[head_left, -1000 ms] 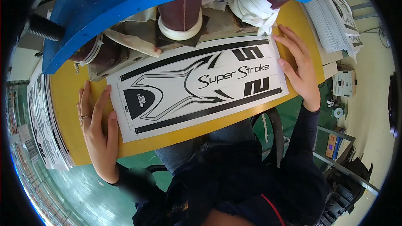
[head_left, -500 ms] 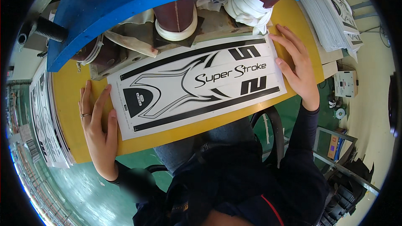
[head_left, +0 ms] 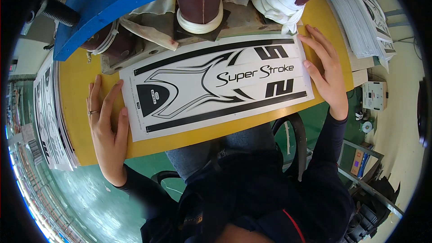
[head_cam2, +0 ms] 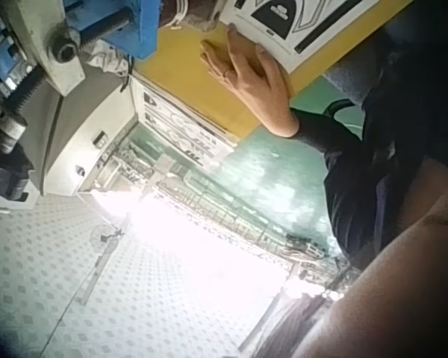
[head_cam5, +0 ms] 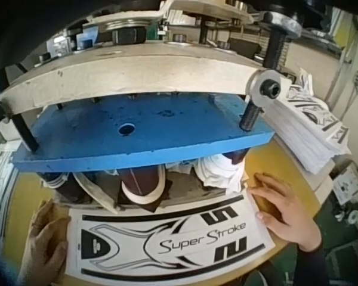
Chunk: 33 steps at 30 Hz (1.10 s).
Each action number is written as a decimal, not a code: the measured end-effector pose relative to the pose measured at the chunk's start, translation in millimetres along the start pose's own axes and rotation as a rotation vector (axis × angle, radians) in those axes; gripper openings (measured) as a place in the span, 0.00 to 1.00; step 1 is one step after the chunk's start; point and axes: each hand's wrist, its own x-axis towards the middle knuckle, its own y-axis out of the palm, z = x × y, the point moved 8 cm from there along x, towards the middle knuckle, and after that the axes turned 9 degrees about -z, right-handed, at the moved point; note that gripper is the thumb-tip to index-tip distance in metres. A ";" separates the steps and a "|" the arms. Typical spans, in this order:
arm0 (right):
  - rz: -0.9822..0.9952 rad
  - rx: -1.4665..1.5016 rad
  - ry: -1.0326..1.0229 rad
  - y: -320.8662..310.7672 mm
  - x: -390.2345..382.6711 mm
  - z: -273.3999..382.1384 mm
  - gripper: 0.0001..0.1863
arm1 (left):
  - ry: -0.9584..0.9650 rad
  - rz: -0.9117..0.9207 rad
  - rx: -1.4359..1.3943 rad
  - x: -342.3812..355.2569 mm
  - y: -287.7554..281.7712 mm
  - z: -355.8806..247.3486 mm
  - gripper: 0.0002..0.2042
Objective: Printing graphics onto sheets using a industrial printing press.
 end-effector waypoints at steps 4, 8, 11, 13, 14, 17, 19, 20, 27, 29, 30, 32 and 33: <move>-0.004 0.007 0.004 0.6 0.1 -0.5 0.25 | 0.003 -0.003 0.001 -0.4 -0.3 0.6 0.20; 0.007 0.002 0.013 1.5 0.1 -0.4 0.25 | -0.004 -0.007 -0.003 -0.6 -0.4 0.4 0.20; 0.008 -0.006 0.016 0.6 0.0 -0.6 0.25 | -0.004 -0.006 0.000 -0.4 -0.4 -0.2 0.20; 0.007 0.004 0.021 0.5 0.0 -1.0 0.25 | -0.004 -0.007 -0.005 -0.3 0.0 -0.3 0.20; 0.007 0.003 0.021 0.7 0.0 -1.2 0.25 | -0.003 -0.008 -0.010 -0.3 0.1 -0.4 0.20; 0.010 0.004 0.020 0.9 -0.6 -1.9 0.25 | -0.002 -0.005 0.009 -0.7 0.0 0.7 0.20; 0.004 0.009 0.012 0.8 -0.4 -2.1 0.25 | -0.004 -0.005 0.003 -0.3 0.5 0.2 0.20; 0.005 0.008 0.011 0.4 -0.4 -1.9 0.25 | -0.005 -0.006 -0.001 0.0 0.8 -0.1 0.21; 0.009 0.028 0.011 1.9 1.9 1.7 0.24 | 0.003 -0.006 0.006 -0.3 -2.7 0.7 0.20; 0.010 0.039 -0.002 2.8 1.9 2.1 0.24 | 0.010 -0.007 -0.025 -1.0 -2.4 1.1 0.20; 0.008 0.028 -0.001 1.5 1.3 1.2 0.24 | 0.003 -0.010 -0.017 -0.5 -1.6 2.1 0.20; 0.016 0.017 0.001 0.3 0.8 -0.5 0.24 | 0.010 -0.007 -0.048 0.5 -0.1 1.0 0.21; 0.018 0.028 -0.007 1.0 0.6 0.2 0.24 | 0.002 -0.010 -0.037 0.9 -0.9 0.7 0.21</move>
